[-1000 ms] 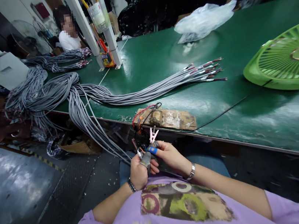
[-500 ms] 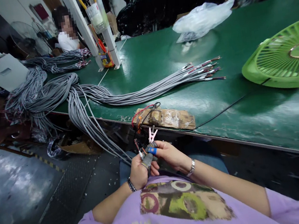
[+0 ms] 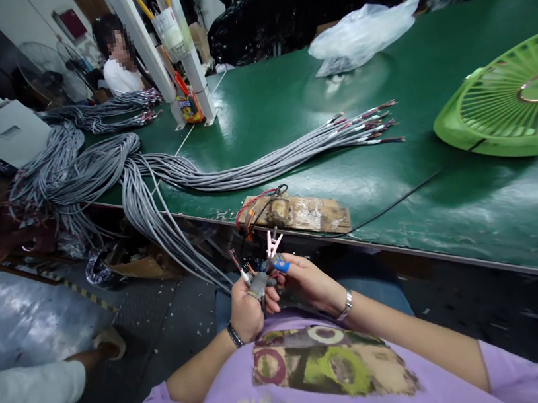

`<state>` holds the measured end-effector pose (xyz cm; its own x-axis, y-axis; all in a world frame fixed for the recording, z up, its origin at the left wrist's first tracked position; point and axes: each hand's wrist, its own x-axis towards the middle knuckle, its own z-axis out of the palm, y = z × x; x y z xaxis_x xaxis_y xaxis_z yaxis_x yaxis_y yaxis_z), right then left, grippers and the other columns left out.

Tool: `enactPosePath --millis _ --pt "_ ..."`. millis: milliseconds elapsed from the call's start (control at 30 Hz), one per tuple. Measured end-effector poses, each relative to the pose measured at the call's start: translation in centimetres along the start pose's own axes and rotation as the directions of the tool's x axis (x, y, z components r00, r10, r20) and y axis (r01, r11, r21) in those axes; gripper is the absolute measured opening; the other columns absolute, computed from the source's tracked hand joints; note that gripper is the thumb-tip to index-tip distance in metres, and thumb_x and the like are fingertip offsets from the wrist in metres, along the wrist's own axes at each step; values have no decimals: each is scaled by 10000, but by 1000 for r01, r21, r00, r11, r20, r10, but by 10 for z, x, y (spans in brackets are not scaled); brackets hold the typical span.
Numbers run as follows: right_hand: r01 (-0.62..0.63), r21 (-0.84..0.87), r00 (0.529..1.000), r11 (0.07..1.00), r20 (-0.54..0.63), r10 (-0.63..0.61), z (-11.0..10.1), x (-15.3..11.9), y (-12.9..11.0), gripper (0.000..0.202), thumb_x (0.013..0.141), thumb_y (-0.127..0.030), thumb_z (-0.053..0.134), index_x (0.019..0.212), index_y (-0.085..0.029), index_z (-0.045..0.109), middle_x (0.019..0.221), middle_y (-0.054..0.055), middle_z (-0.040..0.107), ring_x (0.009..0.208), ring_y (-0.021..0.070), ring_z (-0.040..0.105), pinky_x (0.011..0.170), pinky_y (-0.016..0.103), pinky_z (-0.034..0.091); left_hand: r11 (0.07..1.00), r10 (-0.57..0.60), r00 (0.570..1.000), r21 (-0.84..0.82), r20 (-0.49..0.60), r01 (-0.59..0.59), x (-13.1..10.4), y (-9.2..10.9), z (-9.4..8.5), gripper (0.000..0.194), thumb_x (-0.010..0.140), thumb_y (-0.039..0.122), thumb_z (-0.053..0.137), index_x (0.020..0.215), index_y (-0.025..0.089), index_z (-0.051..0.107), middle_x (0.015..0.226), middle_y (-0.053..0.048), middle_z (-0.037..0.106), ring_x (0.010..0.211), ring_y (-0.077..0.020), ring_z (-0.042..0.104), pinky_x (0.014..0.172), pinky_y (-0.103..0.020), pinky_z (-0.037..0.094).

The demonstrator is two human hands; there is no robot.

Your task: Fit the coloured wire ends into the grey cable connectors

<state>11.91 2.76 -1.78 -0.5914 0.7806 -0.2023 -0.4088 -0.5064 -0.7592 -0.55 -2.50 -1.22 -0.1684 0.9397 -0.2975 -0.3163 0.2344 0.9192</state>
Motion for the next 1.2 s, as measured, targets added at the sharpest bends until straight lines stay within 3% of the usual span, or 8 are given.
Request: enactPosePath --millis 200,333,500,700,967,1200 --pt "-27 69 987 997 -157 37 -20 10 -8 395 725 -544 650 748 -151 626 712 33 603 567 98 486 543 238 411 995 -43 997 -89 57 48 -5 14 4 447 634 563 706 659 146 547 437 4 588 269 -85 468 269 -169 291" --pt "-13 1 995 1000 -104 13 -15 20 -16 471 692 -608 651 774 -145 638 680 31 595 556 104 483 534 241 404 987 -67 984 -137 162 90 -4 22 11 428 620 537 726 649 149 546 421 -6 590 260 -91 465 264 -168 298" --pt "111 -141 986 984 -111 -127 -8 27 -18 511 695 -677 595 700 -167 624 577 3 540 531 115 457 532 256 390 982 -70 981 -159 182 100 3 23 14 379 652 489 721 664 152 547 422 2 585 260 -83 451 265 -167 290" --pt "70 132 994 989 -87 -59 -5 33 -13 419 663 -590 694 764 -188 629 638 -1 559 541 108 459 532 250 409 981 -98 979 -147 177 125 5 19 13 364 659 471 711 643 156 531 422 -1 585 262 -87 453 273 -175 306" --pt "91 226 989 970 -132 -62 -2 35 -13 404 588 -528 781 730 -179 634 653 -5 577 567 105 472 566 242 422 979 -132 980 -136 151 153 8 14 13 360 648 465 711 646 157 525 426 -1 588 264 -90 458 272 -174 298" --pt "-49 262 998 964 -30 59 -6 29 -17 443 737 -613 607 808 -177 632 731 35 624 596 115 522 531 224 436 982 -104 982 -143 157 127 -3 18 15 374 632 473 727 650 150 540 428 -4 593 262 -87 463 270 -163 285"
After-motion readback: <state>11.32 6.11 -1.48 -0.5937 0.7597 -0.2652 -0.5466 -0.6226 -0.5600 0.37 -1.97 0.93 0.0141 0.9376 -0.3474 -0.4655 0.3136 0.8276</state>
